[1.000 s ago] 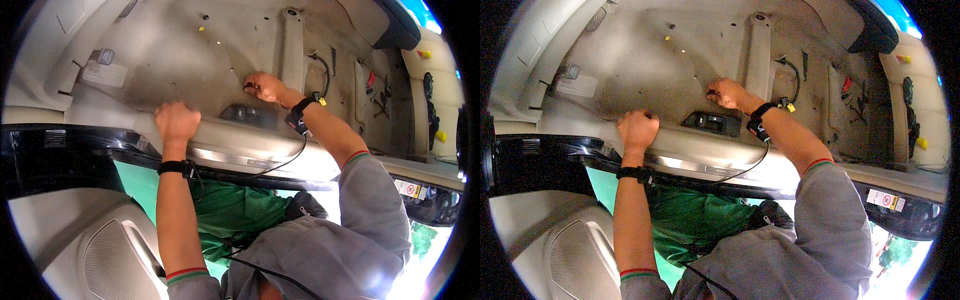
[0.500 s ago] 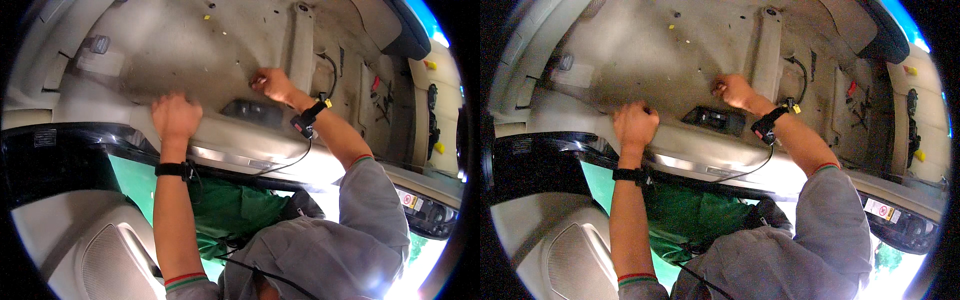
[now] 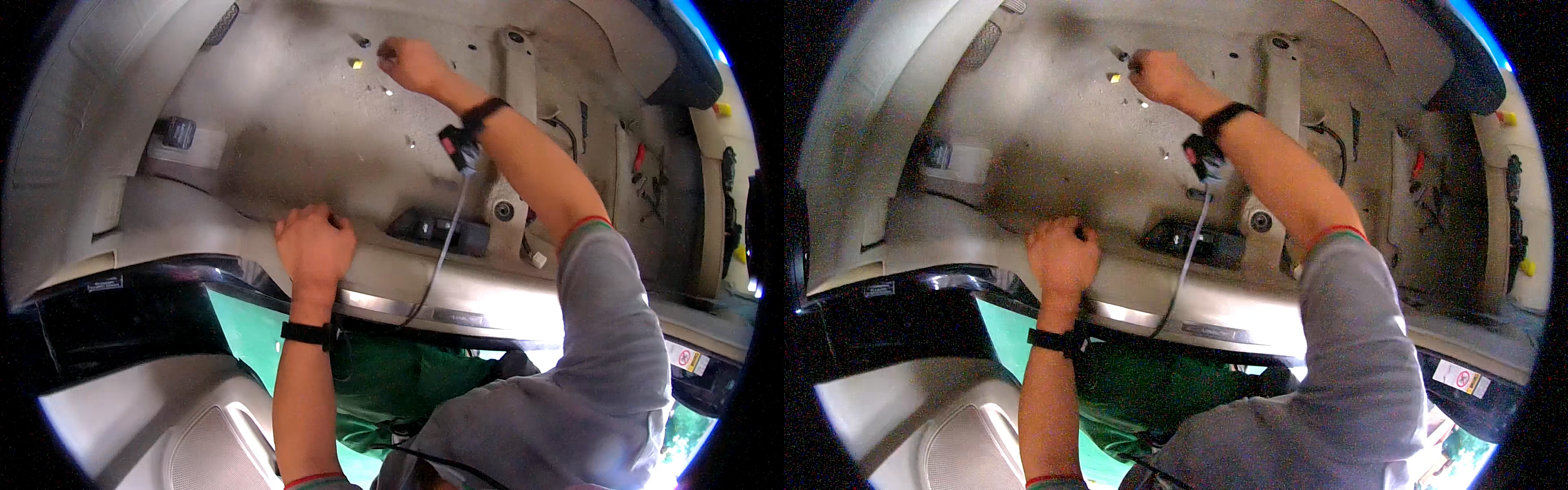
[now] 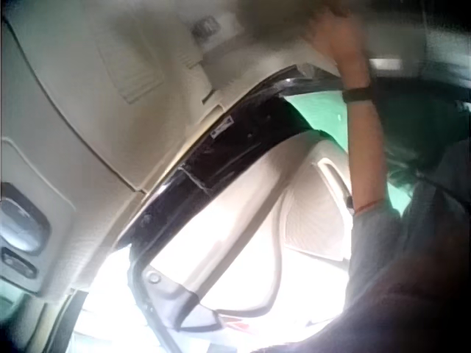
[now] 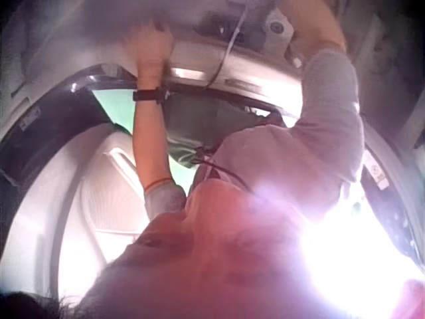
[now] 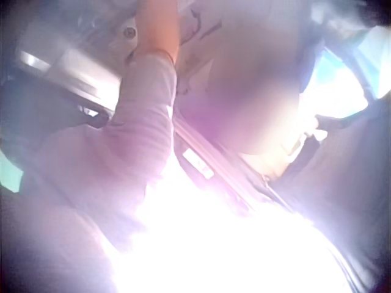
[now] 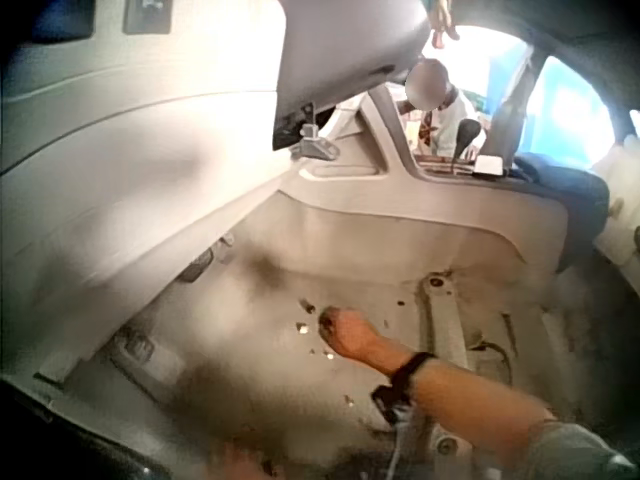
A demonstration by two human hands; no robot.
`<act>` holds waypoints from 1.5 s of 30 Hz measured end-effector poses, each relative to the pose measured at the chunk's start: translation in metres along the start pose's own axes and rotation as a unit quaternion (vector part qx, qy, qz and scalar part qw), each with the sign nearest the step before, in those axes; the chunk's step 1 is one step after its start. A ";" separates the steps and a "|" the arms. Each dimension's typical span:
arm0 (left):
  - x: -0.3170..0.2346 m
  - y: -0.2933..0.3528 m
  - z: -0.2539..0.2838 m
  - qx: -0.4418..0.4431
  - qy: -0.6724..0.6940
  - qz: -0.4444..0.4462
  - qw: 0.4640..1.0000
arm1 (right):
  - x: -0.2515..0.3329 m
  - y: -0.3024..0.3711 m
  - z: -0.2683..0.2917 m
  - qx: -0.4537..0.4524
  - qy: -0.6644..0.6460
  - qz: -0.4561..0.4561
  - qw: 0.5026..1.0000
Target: The person removes various interior trim panels and an air vent assembly from a vehicle's passenger cabin by hand and using a prying tool.
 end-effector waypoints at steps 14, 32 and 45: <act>-0.003 -0.004 -0.006 0.052 0.010 0.010 0.999 | -0.012 -0.024 -0.109 0.107 0.006 -0.001 0.994; -0.002 0.003 -0.008 0.004 -0.078 -0.008 0.997 | 0.004 0.202 0.048 0.066 -0.253 -0.037 0.965; -0.009 0.004 0.005 -0.012 -0.026 -0.025 0.999 | 0.021 0.393 0.173 0.227 -0.230 -0.210 0.923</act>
Point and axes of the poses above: each hand's wrist, its own y-axis away from the middle knuckle, its own z-axis out of the back of the hand, x = y × z, the point moved 9 cm from there along -y, towards the middle knuckle
